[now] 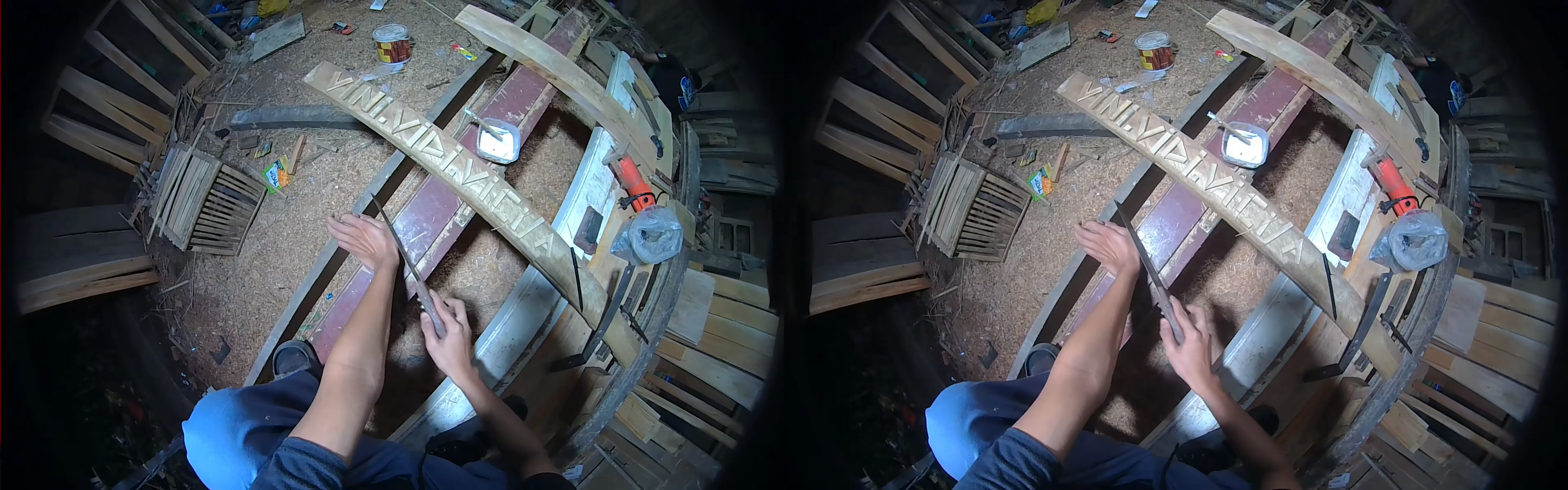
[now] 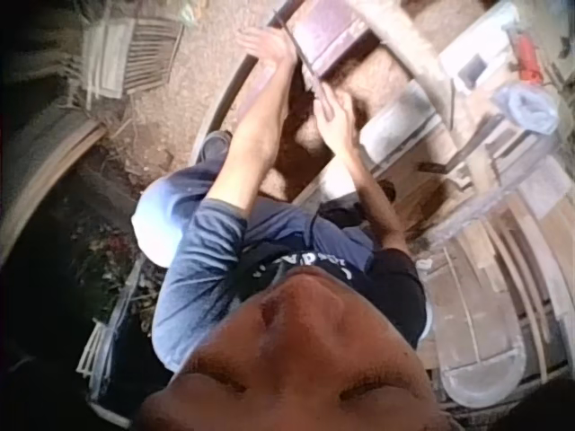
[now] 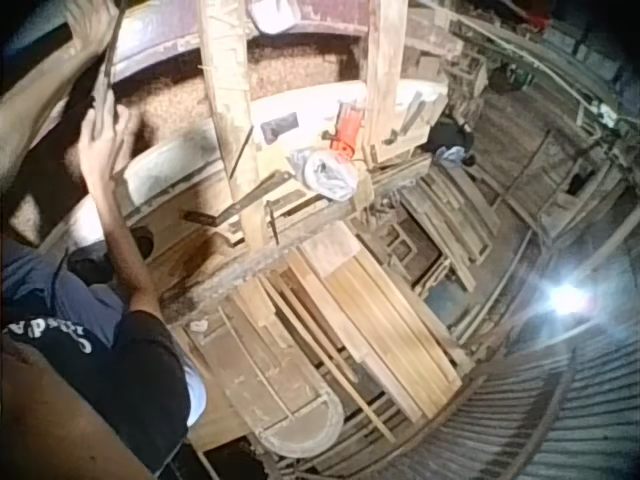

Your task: The person carves letters into a wooden plank by hand using a small chisel, then marks a guideline on the wood with a pencil and a square tool.

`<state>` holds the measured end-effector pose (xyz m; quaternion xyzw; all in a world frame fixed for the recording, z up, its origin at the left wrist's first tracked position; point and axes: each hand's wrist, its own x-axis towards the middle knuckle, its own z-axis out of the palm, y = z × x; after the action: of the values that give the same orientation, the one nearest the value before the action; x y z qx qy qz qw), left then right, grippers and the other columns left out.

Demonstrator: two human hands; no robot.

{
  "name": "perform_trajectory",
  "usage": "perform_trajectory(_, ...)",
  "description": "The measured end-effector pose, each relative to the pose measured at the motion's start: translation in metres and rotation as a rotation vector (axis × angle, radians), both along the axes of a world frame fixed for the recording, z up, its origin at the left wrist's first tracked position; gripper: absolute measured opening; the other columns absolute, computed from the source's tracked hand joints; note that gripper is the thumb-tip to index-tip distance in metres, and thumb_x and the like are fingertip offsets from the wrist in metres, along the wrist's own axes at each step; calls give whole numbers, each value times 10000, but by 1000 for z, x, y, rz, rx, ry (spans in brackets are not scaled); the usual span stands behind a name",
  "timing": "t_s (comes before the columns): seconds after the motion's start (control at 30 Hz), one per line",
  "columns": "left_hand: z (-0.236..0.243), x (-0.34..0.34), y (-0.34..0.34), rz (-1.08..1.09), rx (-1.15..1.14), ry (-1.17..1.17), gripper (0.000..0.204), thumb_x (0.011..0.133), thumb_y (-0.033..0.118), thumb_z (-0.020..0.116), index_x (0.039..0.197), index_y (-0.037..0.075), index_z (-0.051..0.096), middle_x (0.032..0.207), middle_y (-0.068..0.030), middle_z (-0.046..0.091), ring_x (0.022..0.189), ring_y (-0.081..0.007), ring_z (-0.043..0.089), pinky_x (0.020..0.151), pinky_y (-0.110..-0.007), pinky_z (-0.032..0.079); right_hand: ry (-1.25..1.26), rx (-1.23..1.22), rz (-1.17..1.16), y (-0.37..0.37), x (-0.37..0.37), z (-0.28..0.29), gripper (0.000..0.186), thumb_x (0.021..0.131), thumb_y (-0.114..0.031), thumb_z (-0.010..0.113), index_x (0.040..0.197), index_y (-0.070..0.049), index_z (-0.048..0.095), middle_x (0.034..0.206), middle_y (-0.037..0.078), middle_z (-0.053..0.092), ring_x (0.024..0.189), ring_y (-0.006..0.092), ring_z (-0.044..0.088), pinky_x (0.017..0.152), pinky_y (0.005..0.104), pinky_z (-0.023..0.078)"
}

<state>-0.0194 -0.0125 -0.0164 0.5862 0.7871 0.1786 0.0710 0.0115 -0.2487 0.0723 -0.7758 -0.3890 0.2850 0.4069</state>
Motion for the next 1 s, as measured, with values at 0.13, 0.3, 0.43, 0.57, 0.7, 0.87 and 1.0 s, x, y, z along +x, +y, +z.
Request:
perform_trajectory(0.13,1,10,-4,3,20,-84,440,1030,223,448,1346,-84,451,1636,-307,276,1541,-435,242,1254,-520,208,-17,36,-7,27,6,-10,496,947,-165,720,1425,-93,610,1201,235,582,1036,412,659,889,465,539)
perform_trajectory(0.3,-3,-2,1,-14,69,-17,377,1040,209,447,1286,-76,466,1610,-319,293,1529,-442,252,1244,-530,223,16,7,31,-5,6,-5,496,944,-153,724,1426,-96,621,1167,216,595,1027,398,663,874,463,546)
perform_trajectory(0.43,1,9,-1,-13,70,-78,365,1031,204,458,1271,-70,468,1609,-315,297,1530,-441,250,1241,-534,228,-34,37,-20,32,4,-9,482,966,-187,710,1425,-74,616,1180,221,586,1025,403,657,882,456,541)
perform_trajectory(0.57,-2,1,0,-11,74,-36,383,1034,208,444,1298,-68,468,1619,-306,292,1533,-438,248,1235,-538,232,53,-7,24,1,10,1,474,964,-171,707,1415,-55,621,1181,238,593,1036,411,658,897,465,534)
perform_trajectory(0.7,6,6,-1,-3,-1,-56,448,1040,224,426,1375,-73,450,1644,-291,271,1546,-429,233,1240,-538,220,-25,46,-2,12,9,4,467,956,-158,715,1404,-54,631,1118,219,596,1020,378,643,905,454,528)
perform_trajectory(0.87,4,6,-2,-46,72,-49,415,1025,210,450,1340,-60,470,1621,-294,312,1534,-433,257,1223,-536,242,85,94,10,29,10,-9,467,983,-199,691,1415,-41,610,1117,218,576,1027,375,611,911,457,510)
perform_trajectory(1.0,4,6,-4,-50,87,-54,345,1013,173,477,1280,-45,486,1603,-300,330,1527,-431,267,1211,-535,255,71,70,-5,29,6,-9,466,979,-202,695,1408,-37,615,1129,219,572,1033,384,601,919,471,503)
